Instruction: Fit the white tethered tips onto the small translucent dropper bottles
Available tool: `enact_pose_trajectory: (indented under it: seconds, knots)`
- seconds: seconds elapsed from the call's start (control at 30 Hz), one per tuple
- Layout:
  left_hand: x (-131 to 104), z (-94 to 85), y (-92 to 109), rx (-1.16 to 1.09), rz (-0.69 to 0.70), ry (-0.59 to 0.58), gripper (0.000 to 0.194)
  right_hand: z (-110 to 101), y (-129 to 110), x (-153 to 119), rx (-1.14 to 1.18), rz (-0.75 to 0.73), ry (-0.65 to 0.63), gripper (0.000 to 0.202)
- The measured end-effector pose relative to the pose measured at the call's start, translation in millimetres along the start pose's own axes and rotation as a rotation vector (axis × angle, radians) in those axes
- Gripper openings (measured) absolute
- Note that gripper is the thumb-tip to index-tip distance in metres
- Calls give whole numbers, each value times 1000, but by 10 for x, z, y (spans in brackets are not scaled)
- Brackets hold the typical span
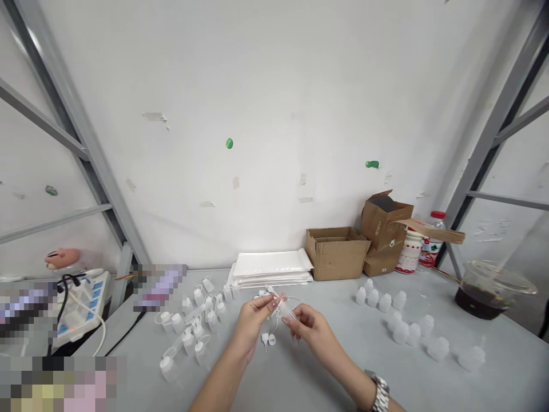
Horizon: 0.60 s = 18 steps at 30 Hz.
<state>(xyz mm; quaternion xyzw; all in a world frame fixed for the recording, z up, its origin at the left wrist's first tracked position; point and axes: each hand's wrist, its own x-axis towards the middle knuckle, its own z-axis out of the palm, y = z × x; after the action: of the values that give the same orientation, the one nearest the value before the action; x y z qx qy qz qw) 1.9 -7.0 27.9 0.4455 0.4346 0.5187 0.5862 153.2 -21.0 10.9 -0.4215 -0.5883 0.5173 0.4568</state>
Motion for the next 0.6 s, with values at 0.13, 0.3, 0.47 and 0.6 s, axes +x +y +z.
enact_pose_trajectory:
  seconds: [0.13, 0.3, 0.47, 0.6]
  knots:
    - [22, -20, 20, 33, 17, 17, 37, 10, -9, 18, 433, 256, -208, 41]
    - [6, -19, 31, 111, 4, 29, 37, 21, 109, 56, 436, 302, -21, 41]
    - [1, -18, -2, 61, 4, 26, 37, 14, 147, 99, 156, 118, 125, 43]
    - [7, 12, -45, 33, 15, 66, 37, 7, 151, 115, 64, 78, 145, 48]
